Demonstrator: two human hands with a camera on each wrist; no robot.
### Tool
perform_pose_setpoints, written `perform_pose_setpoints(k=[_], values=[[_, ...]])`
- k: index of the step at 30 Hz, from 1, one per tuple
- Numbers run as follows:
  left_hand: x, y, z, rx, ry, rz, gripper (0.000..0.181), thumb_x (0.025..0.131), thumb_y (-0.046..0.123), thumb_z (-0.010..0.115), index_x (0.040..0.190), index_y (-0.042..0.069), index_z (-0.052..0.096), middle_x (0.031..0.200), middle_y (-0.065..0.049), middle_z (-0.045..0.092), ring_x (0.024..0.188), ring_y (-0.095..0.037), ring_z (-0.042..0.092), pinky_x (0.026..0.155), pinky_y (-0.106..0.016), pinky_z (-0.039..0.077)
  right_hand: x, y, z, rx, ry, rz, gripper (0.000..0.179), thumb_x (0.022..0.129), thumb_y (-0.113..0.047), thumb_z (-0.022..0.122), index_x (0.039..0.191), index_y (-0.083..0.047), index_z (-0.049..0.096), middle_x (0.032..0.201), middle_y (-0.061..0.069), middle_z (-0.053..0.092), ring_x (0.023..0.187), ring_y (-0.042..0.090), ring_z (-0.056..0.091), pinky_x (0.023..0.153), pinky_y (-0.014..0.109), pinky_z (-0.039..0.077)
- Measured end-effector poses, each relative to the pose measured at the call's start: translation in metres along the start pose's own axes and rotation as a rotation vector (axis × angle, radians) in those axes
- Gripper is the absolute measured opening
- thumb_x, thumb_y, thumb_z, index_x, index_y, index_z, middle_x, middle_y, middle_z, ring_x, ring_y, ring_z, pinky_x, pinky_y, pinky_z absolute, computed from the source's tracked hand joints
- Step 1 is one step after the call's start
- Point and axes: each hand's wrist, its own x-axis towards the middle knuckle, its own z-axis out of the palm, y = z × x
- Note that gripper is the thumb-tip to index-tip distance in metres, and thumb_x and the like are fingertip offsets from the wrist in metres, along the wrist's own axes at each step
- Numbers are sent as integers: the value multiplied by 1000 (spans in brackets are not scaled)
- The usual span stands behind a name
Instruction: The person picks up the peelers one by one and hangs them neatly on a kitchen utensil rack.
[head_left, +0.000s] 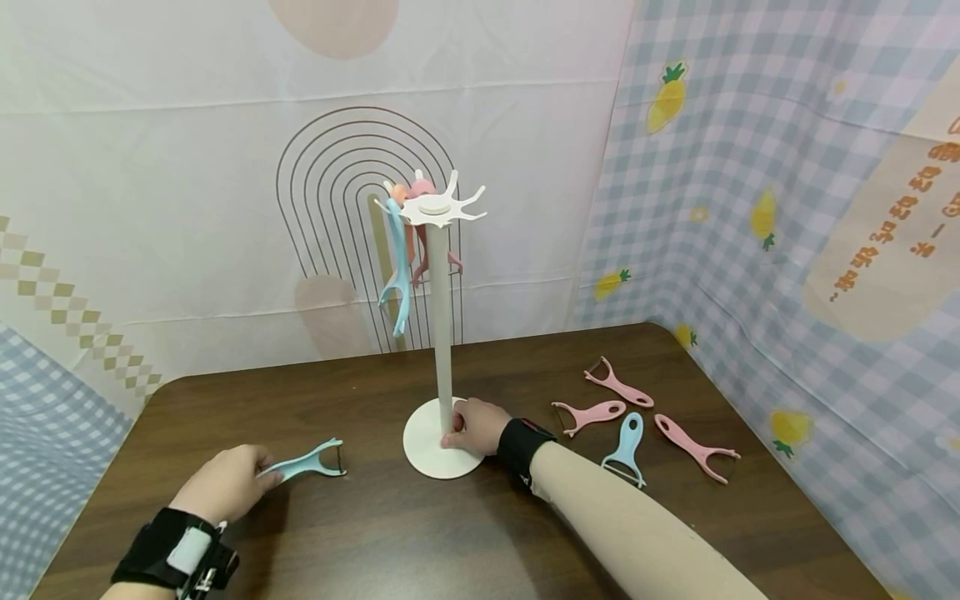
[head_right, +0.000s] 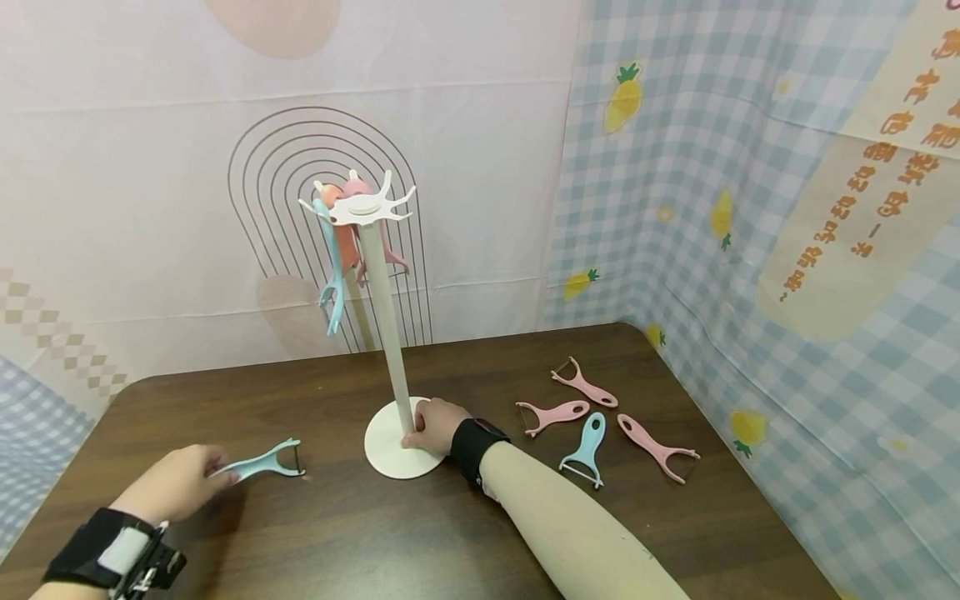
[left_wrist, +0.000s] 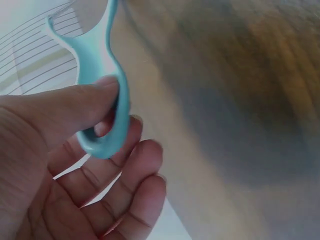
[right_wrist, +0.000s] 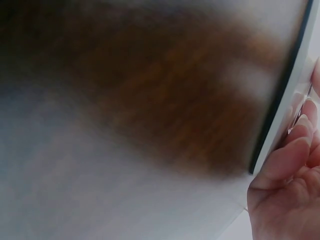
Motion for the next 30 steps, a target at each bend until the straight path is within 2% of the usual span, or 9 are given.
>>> perform_pose_setpoints(k=[5,11,19,26,30], values=[[-2,5,-6,-38,106,58,9,90,15,67,86,8,62,65,2,49,55,-15,44,50,-32,36,0,0,-1,3,0,0,32,83,-38,76,84,-14,56,71,-2,50,65,13,48,60,27,38],[-3,15,-20,-67,243,114,8,92,15,63,93,7,61,67,2,49,55,-14,42,49,-28,33,-1,-1,-1,-9,-2,-2,32,83,-38,76,84,-14,55,71,-2,50,65,13,48,60,27,38],[-7,33,-44,-71,350,174,7,95,16,60,96,9,60,71,1,50,60,-14,43,53,-28,34,-1,0,0,-15,4,-17,32,84,-38,76,83,-14,54,70,-3,49,64,12,47,59,26,36],[-8,49,-60,-117,475,222,8,94,18,65,99,12,63,81,2,60,73,-16,57,62,-31,45,-3,-2,-2,-26,0,-2,32,84,-39,75,84,-15,55,71,-3,49,65,12,47,60,26,36],[-10,62,-69,-174,566,271,10,93,18,67,100,13,64,84,2,64,76,-14,61,65,-22,48,-8,-7,-6,-16,-6,-6,31,84,-38,75,84,-14,55,71,-3,49,65,13,47,60,26,36]])
